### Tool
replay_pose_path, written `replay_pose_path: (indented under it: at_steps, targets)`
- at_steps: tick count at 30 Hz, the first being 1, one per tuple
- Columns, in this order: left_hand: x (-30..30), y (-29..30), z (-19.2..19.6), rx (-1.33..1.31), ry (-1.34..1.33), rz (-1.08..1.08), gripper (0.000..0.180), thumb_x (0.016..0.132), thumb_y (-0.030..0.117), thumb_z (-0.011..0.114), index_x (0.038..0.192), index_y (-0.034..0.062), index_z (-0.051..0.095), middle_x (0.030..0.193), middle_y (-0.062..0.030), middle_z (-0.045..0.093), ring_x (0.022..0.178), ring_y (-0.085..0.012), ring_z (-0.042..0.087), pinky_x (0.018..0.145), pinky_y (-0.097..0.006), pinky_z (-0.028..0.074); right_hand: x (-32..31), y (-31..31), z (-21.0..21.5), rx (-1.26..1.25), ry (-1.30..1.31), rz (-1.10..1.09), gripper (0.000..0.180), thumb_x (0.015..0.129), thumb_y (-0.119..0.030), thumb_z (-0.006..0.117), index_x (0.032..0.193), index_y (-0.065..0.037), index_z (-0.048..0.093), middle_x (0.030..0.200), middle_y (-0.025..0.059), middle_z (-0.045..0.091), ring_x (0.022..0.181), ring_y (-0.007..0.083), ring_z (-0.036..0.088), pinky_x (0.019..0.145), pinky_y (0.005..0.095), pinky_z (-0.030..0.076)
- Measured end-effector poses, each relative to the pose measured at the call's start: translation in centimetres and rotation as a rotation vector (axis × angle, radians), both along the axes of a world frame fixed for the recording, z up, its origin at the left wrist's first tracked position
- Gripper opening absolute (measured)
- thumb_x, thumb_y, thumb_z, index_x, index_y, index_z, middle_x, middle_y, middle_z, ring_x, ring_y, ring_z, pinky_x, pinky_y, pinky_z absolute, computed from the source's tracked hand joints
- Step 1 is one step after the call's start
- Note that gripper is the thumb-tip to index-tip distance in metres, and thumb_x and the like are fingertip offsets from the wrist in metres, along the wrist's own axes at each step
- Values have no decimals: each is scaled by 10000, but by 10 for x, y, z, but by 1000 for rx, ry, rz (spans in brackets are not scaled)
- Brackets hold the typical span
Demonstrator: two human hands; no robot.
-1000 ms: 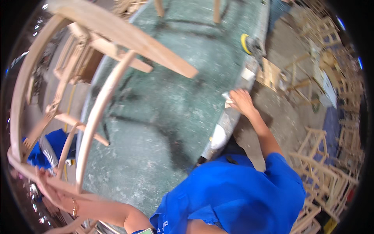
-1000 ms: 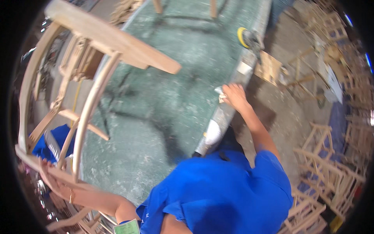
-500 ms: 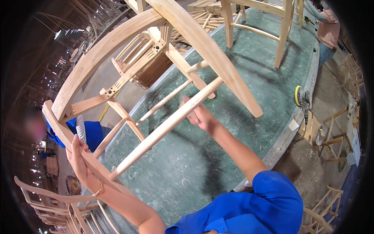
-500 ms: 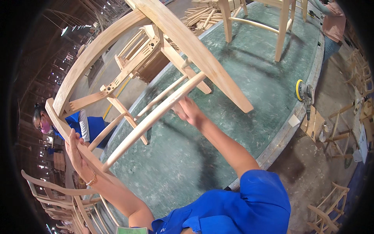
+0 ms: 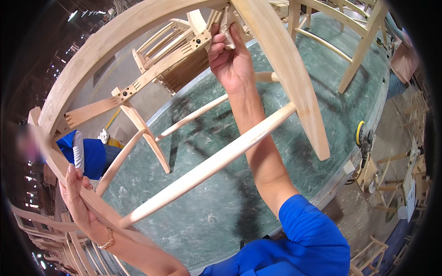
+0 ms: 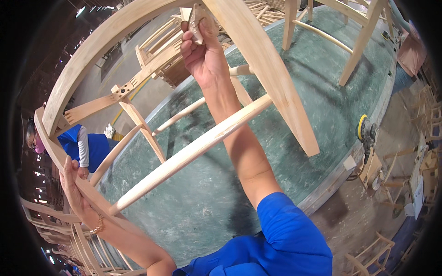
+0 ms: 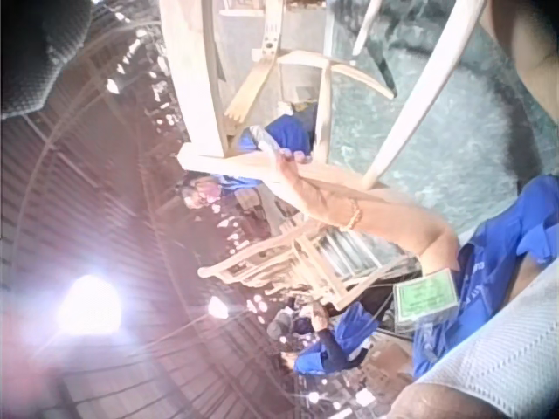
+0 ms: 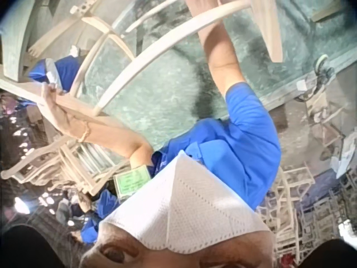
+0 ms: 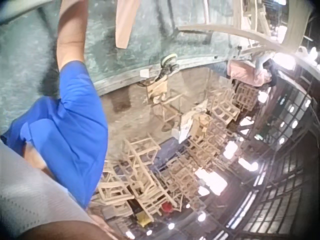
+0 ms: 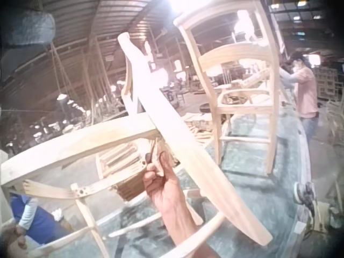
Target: The person sands the frame of a wooden chair using a sanding block. They rotate the chair to access different sides and legs, then place the finished chair on a nearby stack.
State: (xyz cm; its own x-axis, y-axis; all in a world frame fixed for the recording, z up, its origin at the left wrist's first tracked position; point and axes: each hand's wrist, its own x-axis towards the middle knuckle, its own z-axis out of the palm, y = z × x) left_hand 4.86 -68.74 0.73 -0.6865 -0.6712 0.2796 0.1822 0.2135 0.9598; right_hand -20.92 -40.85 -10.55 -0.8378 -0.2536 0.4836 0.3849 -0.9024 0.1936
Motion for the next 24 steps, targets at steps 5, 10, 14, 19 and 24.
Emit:
replay_pose_path:
  at_steps: [5, 10, 14, 19, 24]
  targets:
    - [-2, 2, -2, 1, 15, 7, 240, 857, 199, 703, 912, 99, 492, 724, 2, 511, 539, -33, 469, 466, -149, 386, -9, -4, 5, -63, 24, 44, 270, 947, -222, 545, 1127, -23, 576, 1016, 152, 651, 773, 173, 654, 666, 287, 567]
    - [2, -3, -2, 57, -4, -16, 226, 865, 172, 690, 920, 81, 490, 772, -2, 500, 588, -56, 458, 527, -175, 365, -14, -6, 11, -132, 49, 96, 257, 951, -200, 527, 1124, -16, 576, 1011, 163, 649, 797, 187, 663, 681, 301, 571]
    - [2, -3, -3, 60, -8, 11, 223, 859, 173, 697, 917, 84, 500, 778, 3, 519, 587, -50, 481, 527, -168, 374, -22, -8, 9, -209, -44, 152, 252, 846, -28, 614, 1097, -17, 593, 957, 109, 663, 726, 163, 621, 674, 275, 530]
    - [2, -7, -4, 59, 10, -7, 221, 851, 164, 703, 928, 78, 515, 794, -4, 542, 589, -47, 506, 523, -169, 391, -28, -9, 4, -211, 57, 147, 224, 914, -81, 529, 1122, -9, 572, 1008, 160, 647, 792, 189, 658, 699, 310, 571]
    - [4, -10, -4, 58, 23, -33, 234, 839, 161, 716, 943, 70, 527, 806, -5, 546, 597, -42, 509, 529, -165, 415, -24, -7, 8, -200, 41, 161, 216, 913, -76, 522, 1109, -2, 574, 986, 161, 649, 793, 190, 662, 695, 314, 574]
